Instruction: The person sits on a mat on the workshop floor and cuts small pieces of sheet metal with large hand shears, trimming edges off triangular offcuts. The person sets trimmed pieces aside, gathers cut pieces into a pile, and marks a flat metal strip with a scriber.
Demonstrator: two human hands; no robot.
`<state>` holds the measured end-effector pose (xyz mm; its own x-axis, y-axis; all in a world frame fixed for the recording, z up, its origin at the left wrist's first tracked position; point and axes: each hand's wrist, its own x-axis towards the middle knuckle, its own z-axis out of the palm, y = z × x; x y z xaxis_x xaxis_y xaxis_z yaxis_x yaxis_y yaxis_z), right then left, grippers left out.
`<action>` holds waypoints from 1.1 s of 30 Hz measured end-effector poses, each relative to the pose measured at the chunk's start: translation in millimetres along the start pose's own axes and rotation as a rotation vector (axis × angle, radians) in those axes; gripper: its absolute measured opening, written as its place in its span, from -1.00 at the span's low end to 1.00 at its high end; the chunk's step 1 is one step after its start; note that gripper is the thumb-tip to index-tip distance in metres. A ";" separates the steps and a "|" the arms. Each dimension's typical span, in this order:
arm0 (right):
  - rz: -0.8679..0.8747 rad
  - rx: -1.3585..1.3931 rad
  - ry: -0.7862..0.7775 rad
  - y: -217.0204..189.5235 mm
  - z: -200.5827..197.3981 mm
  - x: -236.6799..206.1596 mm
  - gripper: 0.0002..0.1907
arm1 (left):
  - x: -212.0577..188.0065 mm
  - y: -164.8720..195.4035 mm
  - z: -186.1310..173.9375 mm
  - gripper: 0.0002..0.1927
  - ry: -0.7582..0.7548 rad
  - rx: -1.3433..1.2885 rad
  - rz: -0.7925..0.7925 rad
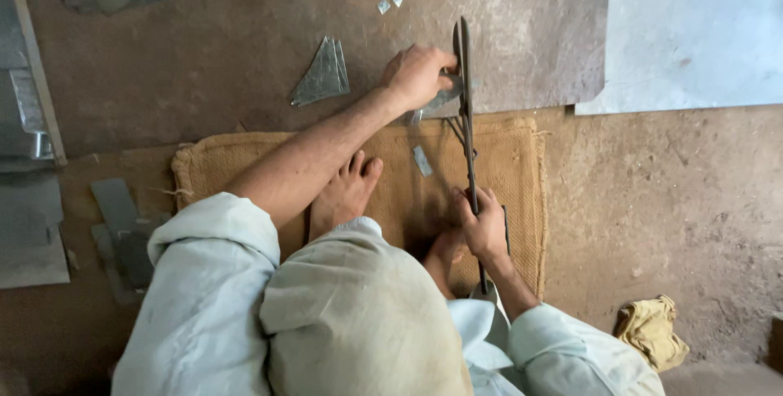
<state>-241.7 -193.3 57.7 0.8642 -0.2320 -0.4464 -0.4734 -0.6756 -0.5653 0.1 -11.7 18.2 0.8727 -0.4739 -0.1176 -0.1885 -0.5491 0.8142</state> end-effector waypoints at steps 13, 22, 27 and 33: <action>-0.231 0.548 0.102 -99.7 -14.1 33.0 -0.71 | -95.9 -1.6 -41.3 -0.76 0.162 -0.903 -0.158; -0.385 0.369 0.093 -164.6 14.9 65.8 -0.91 | -138.0 -0.5 -67.8 -0.79 0.187 -0.619 -0.096; -0.929 -0.254 0.346 -189.9 33.9 68.0 -0.89 | -147.2 -36.1 -72.9 -0.85 0.373 -0.043 0.056; -0.379 0.312 0.143 -179.0 59.9 117.7 -0.50 | -177.7 -118.4 -137.0 -0.92 0.625 0.875 0.299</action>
<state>-65.5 -57.7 64.8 0.9895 -0.1188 -0.0829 -0.1314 -0.4948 -0.8590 -70.9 231.8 20.6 0.7661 -0.3734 0.5231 -0.4658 -0.8834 0.0516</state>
